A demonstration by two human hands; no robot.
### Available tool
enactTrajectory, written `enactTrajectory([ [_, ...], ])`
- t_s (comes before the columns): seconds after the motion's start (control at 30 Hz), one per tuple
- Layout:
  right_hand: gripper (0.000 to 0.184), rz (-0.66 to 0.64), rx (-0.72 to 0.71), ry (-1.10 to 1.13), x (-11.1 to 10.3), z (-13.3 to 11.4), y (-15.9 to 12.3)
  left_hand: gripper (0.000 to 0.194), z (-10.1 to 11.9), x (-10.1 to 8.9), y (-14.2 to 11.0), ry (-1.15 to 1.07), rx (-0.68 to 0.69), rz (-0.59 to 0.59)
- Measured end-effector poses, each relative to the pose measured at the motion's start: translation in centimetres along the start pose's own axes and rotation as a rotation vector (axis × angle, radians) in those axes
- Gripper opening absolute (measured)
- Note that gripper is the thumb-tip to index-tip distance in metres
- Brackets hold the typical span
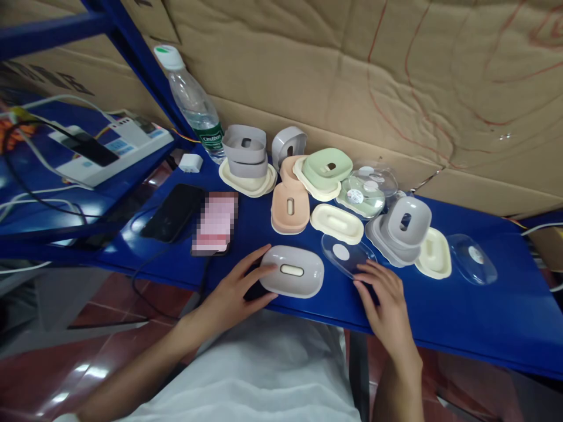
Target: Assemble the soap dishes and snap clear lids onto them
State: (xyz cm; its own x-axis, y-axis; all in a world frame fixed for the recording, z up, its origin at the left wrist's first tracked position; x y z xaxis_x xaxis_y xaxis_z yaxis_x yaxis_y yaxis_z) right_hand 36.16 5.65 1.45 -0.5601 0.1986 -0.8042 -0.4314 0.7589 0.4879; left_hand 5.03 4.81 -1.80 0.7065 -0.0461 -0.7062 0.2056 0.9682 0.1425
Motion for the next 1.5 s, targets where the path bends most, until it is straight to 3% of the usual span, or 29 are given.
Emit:
enactTrajectory([
  [0.1, 0.012, 0.156, 0.098, 0.161, -1.2, 0.7, -0.4, 0.047, -0.1, -0.1, 0.0, -0.006, 0.001, 0.002],
  [0.2, 0.015, 0.472, 0.180, 0.236, -2.4, 0.8, -1.2, 0.061, -0.2, 0.1, 0.0, -0.014, -0.008, -0.022],
  [0.27, 0.024, 0.582, 0.235, 0.353, -1.5, 0.5, -1.2, 0.073, -0.4, 0.3, 0.0, -0.025, -0.029, -0.051],
  [0.43, 0.029, 0.345, 0.340, 0.614, 3.9, -1.4, 2.2, 0.092, -0.5, 0.4, -0.1, -0.059, -0.018, -0.058],
  [0.57, 0.034, 0.229, 0.320, 0.477, 4.8, -2.6, 3.8, 0.093, -0.5, 0.5, -0.2, -0.049, 0.003, -0.068],
  [0.77, 0.049, 0.025, 0.148, 0.316, 5.7, -4.4, 4.4, 0.091, -0.7, 0.8, -0.2, -0.024, -0.022, -0.110],
  [0.97, 0.081, -0.216, -0.209, 0.162, 7.1, -8.6, 3.5, 0.093, -0.8, 0.7, -0.2, -0.062, -0.017, -0.085],
  [1.23, 0.077, -0.237, -0.317, 0.098, 7.2, -9.5, 3.8, 0.086, -0.8, 0.6, -0.1, -0.078, -0.005, -0.071],
  [1.4, 0.071, -0.325, -0.362, 0.068, 6.9, -9.9, 3.5, 0.069, -0.1, -0.2, -0.2, -0.134, 0.094, 0.003],
  [1.5, 0.069, -0.305, -0.368, 0.098, 6.6, -9.9, 3.8, 0.070, 0.2, -0.3, -0.2, -0.133, 0.103, -0.009],
])
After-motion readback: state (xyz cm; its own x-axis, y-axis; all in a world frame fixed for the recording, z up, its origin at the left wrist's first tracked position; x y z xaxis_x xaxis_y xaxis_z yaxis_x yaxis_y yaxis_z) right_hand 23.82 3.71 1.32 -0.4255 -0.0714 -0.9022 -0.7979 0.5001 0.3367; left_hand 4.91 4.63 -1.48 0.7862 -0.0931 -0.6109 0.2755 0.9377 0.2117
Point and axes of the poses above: each hand's wrist, its own y-axis towards the middle knuckle, its own x-axis out of the palm, z = x × y, the point moved 10 cm from there along y, towards the middle knuckle, and after that the axes turned 14 degrees about -x, right-handed, at the moved point
